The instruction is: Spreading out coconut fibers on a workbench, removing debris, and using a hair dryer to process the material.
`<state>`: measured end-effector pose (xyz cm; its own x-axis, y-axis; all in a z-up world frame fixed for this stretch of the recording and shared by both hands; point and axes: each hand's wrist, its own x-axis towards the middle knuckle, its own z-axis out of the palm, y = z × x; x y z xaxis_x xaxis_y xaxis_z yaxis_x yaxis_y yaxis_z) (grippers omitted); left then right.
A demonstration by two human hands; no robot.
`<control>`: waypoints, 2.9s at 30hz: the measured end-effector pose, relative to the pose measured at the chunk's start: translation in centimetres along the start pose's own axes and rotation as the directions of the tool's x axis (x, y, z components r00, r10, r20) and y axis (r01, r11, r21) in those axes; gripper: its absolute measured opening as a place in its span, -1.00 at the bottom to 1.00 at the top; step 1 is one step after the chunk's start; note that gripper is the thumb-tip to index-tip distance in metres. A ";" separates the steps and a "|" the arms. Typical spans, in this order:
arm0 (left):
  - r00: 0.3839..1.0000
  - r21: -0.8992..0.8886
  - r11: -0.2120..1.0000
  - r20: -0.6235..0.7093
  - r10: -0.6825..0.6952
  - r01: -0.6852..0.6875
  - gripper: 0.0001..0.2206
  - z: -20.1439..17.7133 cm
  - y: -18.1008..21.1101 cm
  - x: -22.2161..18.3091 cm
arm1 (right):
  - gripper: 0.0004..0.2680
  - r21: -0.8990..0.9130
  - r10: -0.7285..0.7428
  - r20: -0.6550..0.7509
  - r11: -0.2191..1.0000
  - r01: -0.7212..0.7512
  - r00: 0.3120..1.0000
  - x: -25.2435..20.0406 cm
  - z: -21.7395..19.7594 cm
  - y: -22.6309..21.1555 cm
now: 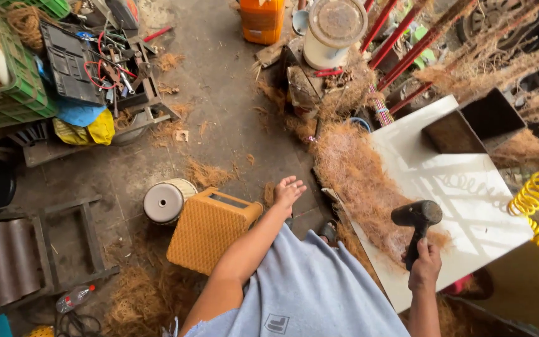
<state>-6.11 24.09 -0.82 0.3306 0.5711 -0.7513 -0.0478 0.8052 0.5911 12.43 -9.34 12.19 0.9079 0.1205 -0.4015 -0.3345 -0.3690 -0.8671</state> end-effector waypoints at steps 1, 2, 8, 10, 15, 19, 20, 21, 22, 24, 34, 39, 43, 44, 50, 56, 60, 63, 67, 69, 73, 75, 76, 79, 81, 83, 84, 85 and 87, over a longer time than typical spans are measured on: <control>1.000 -0.002 1.000 -0.022 -0.012 0.012 -0.75 0.0 0.5 -0.3 | -0.82 -0.010 0.006 0.051 1.000 -0.006 0.999 0.0 0.2 -0.5; 0.999 -0.005 1.000 -0.045 -0.025 0.025 -0.73 -0.1 1.0 -0.7 | -0.86 -0.020 0.013 0.101 1.000 -0.011 0.995 0.0 0.4 -0.9; 0.997 -0.026 0.999 -0.070 -0.039 0.037 -0.79 -1.0 0.3 -0.5 | -0.83 0.032 -0.017 0.047 0.999 0.016 0.999 0.9 2.0 -1.9; 0.997 -0.040 0.998 -0.060 -0.048 0.046 -0.81 -1.4 -0.8 0.3 | -0.84 -0.005 -0.020 0.094 1.000 0.020 0.995 0.1 2.0 -2.8; 0.995 0.057 0.998 -0.101 -0.021 0.027 -0.75 -1.4 -1.9 1.6 | -0.81 0.026 -0.051 0.185 0.999 0.047 0.981 0.5 2.2 -3.0; 0.994 0.068 0.996 -0.097 0.058 -0.052 -0.69 -1.4 -2.6 2.5 | -0.84 0.034 -0.071 0.072 0.997 0.068 0.995 0.4 2.2 -2.2; 0.996 -0.023 0.998 -0.062 0.057 -0.059 -0.65 -1.2 -2.5 2.5 | -0.86 0.032 -0.081 0.063 0.996 0.079 0.995 0.5 2.2 -2.1; 0.996 -0.021 0.998 -0.061 0.060 -0.061 -0.65 -0.9 -1.9 1.9 | -0.86 0.036 -0.081 0.063 0.996 0.079 0.995 0.5 2.4 -2.1; 0.996 -0.002 0.999 -0.075 0.047 -0.048 -0.68 -0.6 -1.2 1.3 | -0.85 0.037 -0.068 0.077 0.997 0.065 0.995 0.5 2.7 -2.0; 0.995 0.012 0.999 -0.092 0.038 -0.037 -0.71 0.0 -0.3 0.5 | -0.84 0.037 -0.057 0.096 0.998 0.054 0.994 0.3 3.5 -2.6; 1.000 0.178 0.984 0.011 0.028 -0.029 -0.73 1.4 -2.3 1.7 | -0.83 0.177 -0.162 0.318 0.978 0.109 0.934 0.1 6.2 -5.6; 0.999 0.251 0.967 0.034 0.022 -0.030 -0.72 3.5 -0.9 1.4 | -0.83 0.198 -0.168 0.317 0.974 0.108 0.933 0.0 6.3 -6.2; 0.999 0.470 0.883 0.036 -0.019 0.000 -0.53 5.7 1.8 0.4 | -0.86 0.122 -0.155 0.301 0.985 0.123 0.941 0.3 5.8 -5.2; 0.995 0.529 0.848 0.057 -0.082 0.039 -0.45 6.4 3.0 -0.4 | -0.88 0.115 -0.156 0.303 0.985 0.126 0.940 0.5 5.5 -4.6; 0.995 0.561 0.823 0.012 0.100 -0.089 -0.36 8.4 -2.2 8.4 | -0.78 0.090 -0.177 0.178 0.982 0.163 0.968 4.1 4.5 -0.6; 0.992 0.574 0.812 -0.006 0.129 -0.102 -0.31 9.7 -1.2 10.0 | -0.80 0.195 -0.199 0.230 0.968 0.156 0.953 2.8 9.6 -6.9; 0.991 0.520 0.852 -0.068 0.116 -0.064 -0.25 11.0 0.1 9.3 | -0.81 0.240 -0.222 0.282 0.958 0.156 0.933 4.6 11.1 -7.3; 0.972 0.441 0.897 -0.199 0.125 -0.025 -0.24 11.5 1.3 8.1 | -0.81 0.194 -0.254 0.359 0.961 0.195 0.898 5.0 11.2 -8.8; 0.990 0.475 0.880 -0.125 0.059 0.008 -0.14 11.7 2.2 7.4 | -0.81 0.229 -0.244 0.385 0.960 0.164 0.890 5.7 11.2 -8.4; 0.997 0.506 0.862 -0.065 0.041 -0.003 -0.03 11.7 0.8 9.8 | -0.81 0.243 -0.250 0.396 0.956 0.162 0.884 6.3 11.4 -8.4; 0.999 0.567 0.824 -0.036 0.022 0.002 -0.08 12.0 0.2 11.5 | -0.81 0.245 -0.274 0.411 0.952 0.184 0.869 7.4 11.7 -8.1; 0.998 0.572 0.820 -0.048 0.030 0.003 -0.16 12.2 0.9 10.4 | -0.80 0.241 -0.279 0.416 0.952 0.191 0.865 7.7 11.6 -8.0; 0.997 0.579 0.815 -0.069 0.029 0.016 -0.18 12.2 1.0 10.1 | -0.79 0.246 -0.280 0.416 0.951 0.189 0.865 7.8 11.6 -7.9; 0.995 0.599 0.800 -0.089 0.035 0.026 -0.26 12.0 0.5 10.3 | -0.80 0.239 -0.279 0.410 0.952 0.193 0.868 7.6 11.8 -8.4; 0.995 0.612 0.790 -0.087 0.038 0.024 -0.31 12.1 -0.3 11.4 | -0.81 0.224 -0.275 0.402 0.954 0.198 0.873 7.5 11.8 -8.8; 0.995 0.655 0.756 -0.082 0.062 0.007 -0.34 12.3 -1.5 12.8 | -0.81 0.242 -0.281 0.402 0.950 0.195 0.871 7.5 11.8 -8.8; 0.995 0.657 0.754 -0.081 0.060 0.008 -0.34 12.3 -1.2 12.3 | -0.81 0.242 -0.280 0.400 0.951 0.194 0.873 7.4 11.7 -8.8; 0.996 0.682 0.731 -0.073 0.060 0.006 -0.35 12.4 -0.7 11.9 | -0.81 0.235 -0.280 0.398 0.952 0.198 0.873 7.5 11.7 -8.9; 0.996 0.709 0.705 -0.062 0.059 0.002 -0.35 12.8 0.1 10.8 | -0.81 0.230 -0.282 0.393 0.952 0.203 0.876 7.6 11.6 -9.0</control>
<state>9.55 28.31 -5.11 0.2681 0.6266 -0.7317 0.6352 0.4561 0.6233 19.36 5.55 13.50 0.7899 0.5712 -0.2231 -0.1924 -0.1146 -0.9746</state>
